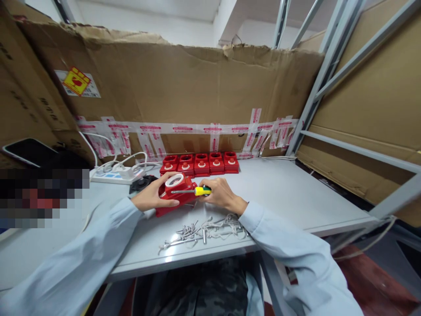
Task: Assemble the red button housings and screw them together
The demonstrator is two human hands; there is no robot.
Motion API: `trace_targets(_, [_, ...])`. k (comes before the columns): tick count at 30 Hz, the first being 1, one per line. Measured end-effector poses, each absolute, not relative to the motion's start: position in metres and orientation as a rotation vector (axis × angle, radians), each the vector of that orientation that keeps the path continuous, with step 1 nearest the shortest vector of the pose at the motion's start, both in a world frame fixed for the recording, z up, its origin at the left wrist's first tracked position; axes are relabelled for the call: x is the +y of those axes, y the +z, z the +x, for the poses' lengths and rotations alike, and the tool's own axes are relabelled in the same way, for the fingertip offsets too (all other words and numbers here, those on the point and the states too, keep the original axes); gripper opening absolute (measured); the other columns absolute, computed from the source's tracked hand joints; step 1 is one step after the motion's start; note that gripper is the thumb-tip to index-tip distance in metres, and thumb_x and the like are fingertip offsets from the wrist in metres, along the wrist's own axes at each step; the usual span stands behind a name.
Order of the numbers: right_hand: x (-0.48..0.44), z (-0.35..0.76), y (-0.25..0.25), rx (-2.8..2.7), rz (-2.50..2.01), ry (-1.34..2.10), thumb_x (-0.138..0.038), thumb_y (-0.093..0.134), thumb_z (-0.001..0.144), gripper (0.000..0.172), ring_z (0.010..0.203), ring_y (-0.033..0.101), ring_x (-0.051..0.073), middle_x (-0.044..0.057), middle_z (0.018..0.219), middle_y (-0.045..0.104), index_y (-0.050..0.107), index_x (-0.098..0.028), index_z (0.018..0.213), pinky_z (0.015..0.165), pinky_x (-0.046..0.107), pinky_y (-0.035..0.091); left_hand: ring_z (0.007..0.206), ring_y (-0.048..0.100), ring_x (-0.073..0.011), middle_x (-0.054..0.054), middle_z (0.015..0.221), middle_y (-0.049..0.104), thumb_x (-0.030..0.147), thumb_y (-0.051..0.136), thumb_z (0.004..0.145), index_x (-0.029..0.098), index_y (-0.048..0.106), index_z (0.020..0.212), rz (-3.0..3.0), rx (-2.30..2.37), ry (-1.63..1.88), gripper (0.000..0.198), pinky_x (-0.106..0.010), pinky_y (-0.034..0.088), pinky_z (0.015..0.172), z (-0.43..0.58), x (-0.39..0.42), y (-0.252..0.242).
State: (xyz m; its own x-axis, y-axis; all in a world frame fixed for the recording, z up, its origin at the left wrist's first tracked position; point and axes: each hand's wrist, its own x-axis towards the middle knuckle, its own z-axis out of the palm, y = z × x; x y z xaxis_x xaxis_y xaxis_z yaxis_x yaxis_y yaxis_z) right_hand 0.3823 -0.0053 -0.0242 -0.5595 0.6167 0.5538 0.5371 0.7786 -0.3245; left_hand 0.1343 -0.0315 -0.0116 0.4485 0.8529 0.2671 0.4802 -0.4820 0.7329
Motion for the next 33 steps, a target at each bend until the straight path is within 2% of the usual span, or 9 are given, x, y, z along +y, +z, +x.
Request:
trace_targets(6, [0.000, 0.389, -0.027, -2.246, -0.770, 0.053, -0.024, 0.061, 0.066, 0.014, 0.051, 0.050, 0.009, 0.000, 0.061, 0.064, 0.066, -0.017, 0.078, 0.053, 0.021, 0.033, 0.105, 0.058, -0.0261, -0.008, 0.120, 0.057, 0.041, 0.074, 0.061, 0.022, 0.038, 0.124, 2.024, 1.187, 0.841, 0.074, -0.043, 0.042, 0.095, 0.130, -0.027, -0.011])
trace_targets(10, [0.004, 0.391, -0.025, -2.157, -0.946, 0.200, -0.021, 0.062, 0.063, 0.021, 0.058, 0.053, 0.010, 0.001, 0.069, 0.067, 0.066, -0.016, 0.083, 0.059, 0.022, 0.036, 0.107, 0.057, -0.0277, -0.009, 0.121, 0.056, 0.044, 0.074, 0.059, 0.021, 0.041, 0.122, 2.039, 1.299, 0.929, 0.075, -0.043, 0.043, 0.095, 0.126, -0.023, -0.009])
trace_targets(15, [0.000, 0.385, -0.022, -2.371, -0.958, 0.472, -0.019, 0.058, 0.066, 0.019, 0.063, 0.054, 0.011, 0.000, 0.071, 0.065, 0.067, -0.016, 0.083, 0.060, 0.022, 0.036, 0.097, 0.061, -0.0265, -0.009, 0.113, 0.059, 0.045, 0.074, 0.057, 0.019, 0.038, 0.124, 1.966, 1.416, 1.041, 0.080, -0.042, 0.048, 0.087, 0.117, -0.022, -0.005])
trace_targets(18, [-0.005, 0.378, -0.021, -2.520, -0.956, 0.517, -0.024, 0.062, 0.066, 0.031, 0.067, 0.056, 0.012, 0.001, 0.077, 0.066, 0.067, -0.019, 0.096, 0.063, 0.022, 0.037, 0.096, 0.061, -0.0262, -0.009, 0.112, 0.059, 0.044, 0.074, 0.057, 0.018, 0.040, 0.122, 1.927, 1.484, 1.201, 0.079, -0.040, 0.049, 0.085, 0.112, -0.022, 0.000])
trace_targets(21, [-0.007, 0.370, -0.020, -2.618, -1.022, 0.476, -0.040, 0.066, 0.065, 0.052, 0.078, 0.059, 0.018, 0.006, 0.089, 0.068, 0.061, -0.020, 0.113, 0.069, 0.026, 0.039, 0.095, 0.061, -0.0253, -0.009, 0.110, 0.060, 0.042, 0.075, 0.056, 0.017, 0.042, 0.120, 1.905, 1.552, 1.314, 0.077, -0.039, 0.049, 0.086, 0.110, -0.022, 0.003])
trace_targets(23, [-0.006, 0.366, -0.020, -2.687, -1.068, 0.426, -0.046, 0.065, 0.066, 0.057, 0.083, 0.060, 0.021, 0.008, 0.094, 0.068, 0.060, -0.019, 0.115, 0.070, 0.027, 0.039, 0.096, 0.061, -0.0251, -0.008, 0.109, 0.060, 0.041, 0.075, 0.056, 0.018, 0.043, 0.120, 1.910, 1.564, 1.344, 0.076, -0.039, 0.048, 0.086, 0.110, -0.022, 0.004])
trace_targets(27, [-0.003, 0.365, -0.021, -2.772, -1.126, 0.317, -0.036, 0.060, 0.069, 0.038, 0.083, 0.060, 0.021, 0.006, 0.091, 0.068, 0.064, -0.022, 0.104, 0.066, 0.026, 0.037, 0.098, 0.059, -0.0259, -0.008, 0.111, 0.059, 0.043, 0.075, 0.056, 0.019, 0.042, 0.121, 1.969, 1.514, 1.329, 0.077, -0.040, 0.047, 0.088, 0.111, -0.021, 0.001])
trace_targets(33, [-0.005, 0.377, -0.018, -2.803, -1.267, 0.159, -0.031, 0.063, 0.065, 0.028, 0.074, 0.059, 0.020, 0.007, 0.082, 0.068, 0.067, -0.019, 0.091, 0.056, 0.025, 0.030, 0.103, 0.058, -0.0265, -0.008, 0.116, 0.057, 0.043, 0.075, 0.057, 0.020, 0.041, 0.123, 1.999, 1.462, 1.352, 0.078, -0.040, 0.045, 0.091, 0.112, -0.023, 0.001])
